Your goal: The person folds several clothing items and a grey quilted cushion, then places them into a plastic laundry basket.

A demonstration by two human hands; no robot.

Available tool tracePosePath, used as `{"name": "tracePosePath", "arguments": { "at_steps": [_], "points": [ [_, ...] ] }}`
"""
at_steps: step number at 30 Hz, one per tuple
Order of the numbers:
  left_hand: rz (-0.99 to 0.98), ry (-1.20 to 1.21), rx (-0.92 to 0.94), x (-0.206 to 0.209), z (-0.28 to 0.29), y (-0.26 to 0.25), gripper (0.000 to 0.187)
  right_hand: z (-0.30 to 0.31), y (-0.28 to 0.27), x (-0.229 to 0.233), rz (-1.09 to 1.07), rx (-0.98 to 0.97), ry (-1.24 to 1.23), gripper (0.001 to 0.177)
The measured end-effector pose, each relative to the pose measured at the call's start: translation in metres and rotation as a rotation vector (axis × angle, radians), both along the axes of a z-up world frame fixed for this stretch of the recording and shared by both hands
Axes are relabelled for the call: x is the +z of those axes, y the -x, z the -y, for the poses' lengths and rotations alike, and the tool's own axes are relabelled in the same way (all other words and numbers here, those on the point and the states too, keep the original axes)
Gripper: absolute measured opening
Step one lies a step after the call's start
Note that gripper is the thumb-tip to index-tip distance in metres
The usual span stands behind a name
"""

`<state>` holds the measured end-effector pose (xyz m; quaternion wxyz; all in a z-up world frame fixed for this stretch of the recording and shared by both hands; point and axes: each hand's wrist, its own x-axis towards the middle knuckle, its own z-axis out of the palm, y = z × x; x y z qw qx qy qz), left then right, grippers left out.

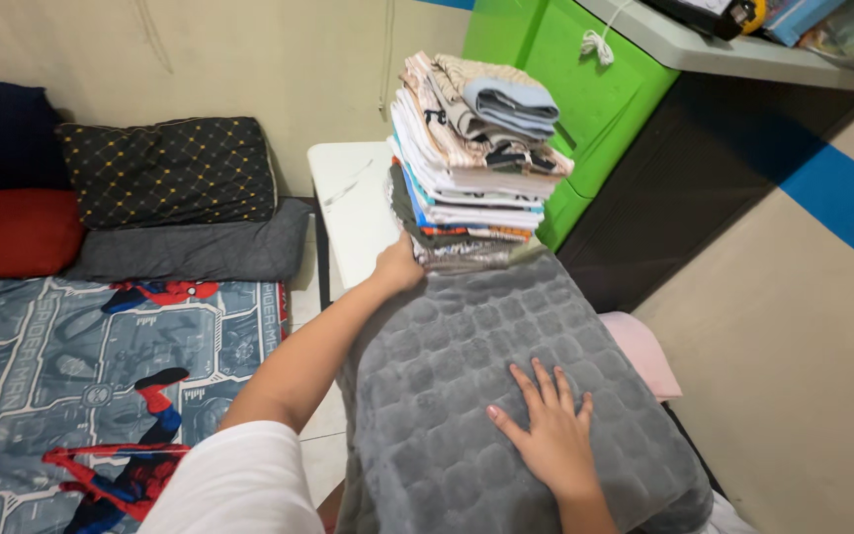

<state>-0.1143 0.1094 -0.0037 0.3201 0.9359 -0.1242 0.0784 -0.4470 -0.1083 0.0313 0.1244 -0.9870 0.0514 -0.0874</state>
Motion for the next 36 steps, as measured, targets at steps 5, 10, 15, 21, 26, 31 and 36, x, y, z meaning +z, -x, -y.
{"name": "tracePosePath", "arguments": {
  "at_steps": [5,10,15,21,26,31,36],
  "points": [
    [0.043,0.040,-0.058,-0.001,-0.022,0.057,0.077,0.003,0.002,-0.007,0.056,0.023,0.051,0.077],
    [0.110,0.066,-0.130,-0.006,-0.038,0.115,0.064,0.000,0.009,0.008,-0.057,0.080,0.102,0.083],
    [0.086,0.047,-0.145,0.006,-0.043,0.150,0.058,-0.002,-0.008,0.082,0.457,0.150,-0.021,0.072],
    [0.145,0.075,-0.122,0.023,-0.041,0.165,0.060,-0.010,-0.075,0.193,0.785,0.525,0.340,0.095],
    [0.175,0.097,-0.118,0.027,-0.041,0.171,0.055,-0.021,-0.122,0.237,0.617,0.547,0.505,0.126],
    [0.206,0.143,-0.122,0.032,-0.041,0.175,0.054,-0.014,-0.144,0.251,0.419,0.641,0.306,0.130],
    [0.205,0.193,-0.096,0.042,-0.041,0.179,0.052,-0.034,-0.145,0.244,0.453,0.574,0.500,0.131]
  ]
}}
